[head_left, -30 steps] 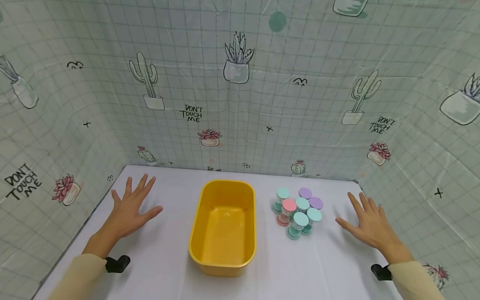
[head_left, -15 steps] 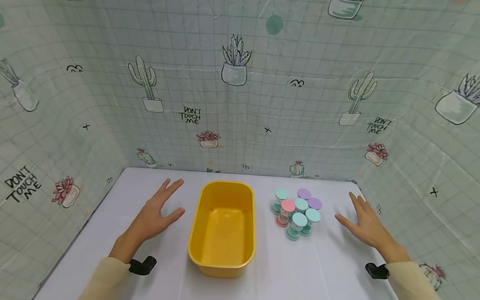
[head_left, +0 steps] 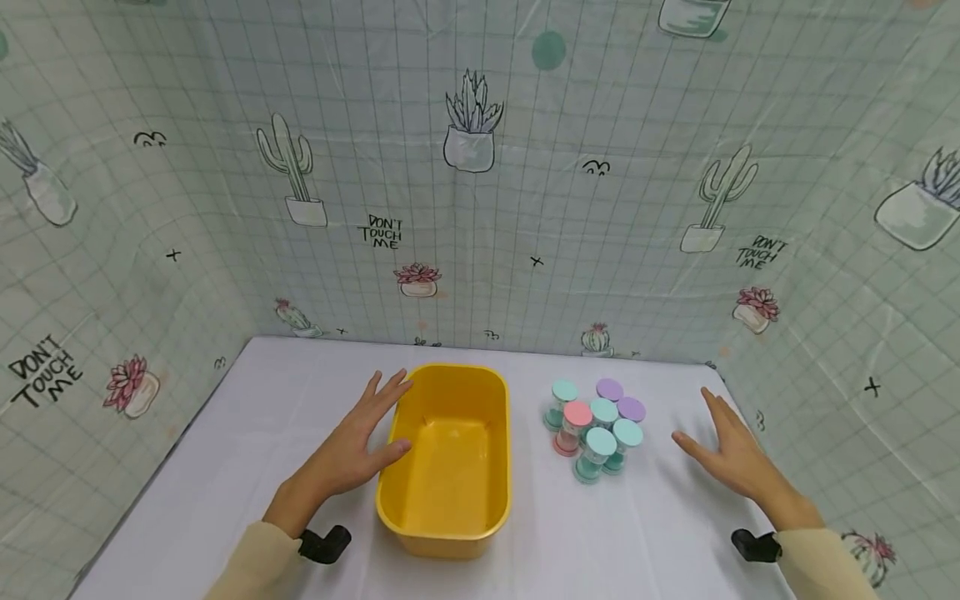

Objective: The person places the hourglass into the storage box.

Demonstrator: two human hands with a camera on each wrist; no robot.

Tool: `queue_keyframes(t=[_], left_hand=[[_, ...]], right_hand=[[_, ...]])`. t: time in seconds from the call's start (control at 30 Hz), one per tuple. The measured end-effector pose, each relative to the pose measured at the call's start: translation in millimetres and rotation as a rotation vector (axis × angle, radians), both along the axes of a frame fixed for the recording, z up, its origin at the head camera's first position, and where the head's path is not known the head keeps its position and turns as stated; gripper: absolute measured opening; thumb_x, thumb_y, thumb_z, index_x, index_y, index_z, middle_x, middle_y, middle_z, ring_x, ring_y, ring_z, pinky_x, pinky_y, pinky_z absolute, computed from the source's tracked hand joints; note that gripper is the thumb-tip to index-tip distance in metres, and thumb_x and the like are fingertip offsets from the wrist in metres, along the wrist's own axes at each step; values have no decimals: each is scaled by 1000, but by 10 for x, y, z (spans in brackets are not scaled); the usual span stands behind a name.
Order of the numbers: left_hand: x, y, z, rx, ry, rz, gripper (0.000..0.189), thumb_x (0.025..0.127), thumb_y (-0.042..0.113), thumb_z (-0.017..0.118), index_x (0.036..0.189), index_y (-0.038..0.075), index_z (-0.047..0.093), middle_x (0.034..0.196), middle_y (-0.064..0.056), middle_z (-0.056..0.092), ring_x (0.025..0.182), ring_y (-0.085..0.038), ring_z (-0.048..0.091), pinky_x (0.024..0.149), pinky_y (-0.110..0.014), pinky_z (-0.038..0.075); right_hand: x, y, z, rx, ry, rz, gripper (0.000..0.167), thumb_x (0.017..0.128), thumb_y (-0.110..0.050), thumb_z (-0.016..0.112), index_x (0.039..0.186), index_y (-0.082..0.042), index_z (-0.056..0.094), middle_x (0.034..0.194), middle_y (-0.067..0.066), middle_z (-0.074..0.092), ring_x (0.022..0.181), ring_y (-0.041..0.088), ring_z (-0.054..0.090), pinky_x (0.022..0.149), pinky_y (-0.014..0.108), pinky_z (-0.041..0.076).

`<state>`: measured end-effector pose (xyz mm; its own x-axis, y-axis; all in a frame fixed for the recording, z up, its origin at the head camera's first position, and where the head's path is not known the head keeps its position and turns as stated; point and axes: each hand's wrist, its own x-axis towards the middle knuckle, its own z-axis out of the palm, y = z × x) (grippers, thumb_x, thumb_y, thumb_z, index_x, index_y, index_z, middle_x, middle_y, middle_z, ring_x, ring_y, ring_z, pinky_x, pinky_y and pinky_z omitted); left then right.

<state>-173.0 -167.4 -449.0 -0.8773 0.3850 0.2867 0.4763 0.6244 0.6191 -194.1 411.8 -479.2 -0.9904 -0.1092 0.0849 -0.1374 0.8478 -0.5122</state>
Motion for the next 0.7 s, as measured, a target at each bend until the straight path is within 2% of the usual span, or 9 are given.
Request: queue_keyframes(t=[0.13,0.27,0.4,0.57,0.7], left_hand=[[-9,81,-26,-3,-32,-28,78,94,46,65,162,21,35,172,-3,23,158,-47,8,108,-83,23],[12,112,-75,18,-72,-33,78,94,43,66,162,22,34,172,-4,23,159,-46,7,108,-83,22],[10,114,-118,49,-71,-50,75,95,41,66,161,21,37,172,-6,23,158,-48,7,110,-83,20],[-18,138,-192,119,-63,-83,64,95,31,66,154,14,48,172,-9,22,156,-48,16,113,-79,21],[-32,162,-258,198,-67,-109,53,96,26,65,148,16,55,170,-11,23,154,-47,22,114,-77,24]], right_hand=[[10,-29,-17,-10,17,5,99,98,-47,65,165,-1,8,164,37,15,149,60,16,110,80,20],[1,-62,-17,-4,14,14,101,96,-47,67,164,-1,9,165,36,17,149,60,17,111,79,21],[-10,-94,-32,-10,1,18,102,96,-48,67,165,-3,7,166,35,16,149,59,18,111,79,21],[16,-180,-41,-32,-19,7,102,96,-49,67,166,-8,5,166,35,17,148,60,22,109,79,24],[40,-251,-74,-61,-32,-8,101,97,-49,66,167,-11,4,165,34,20,145,61,28,108,79,29]])
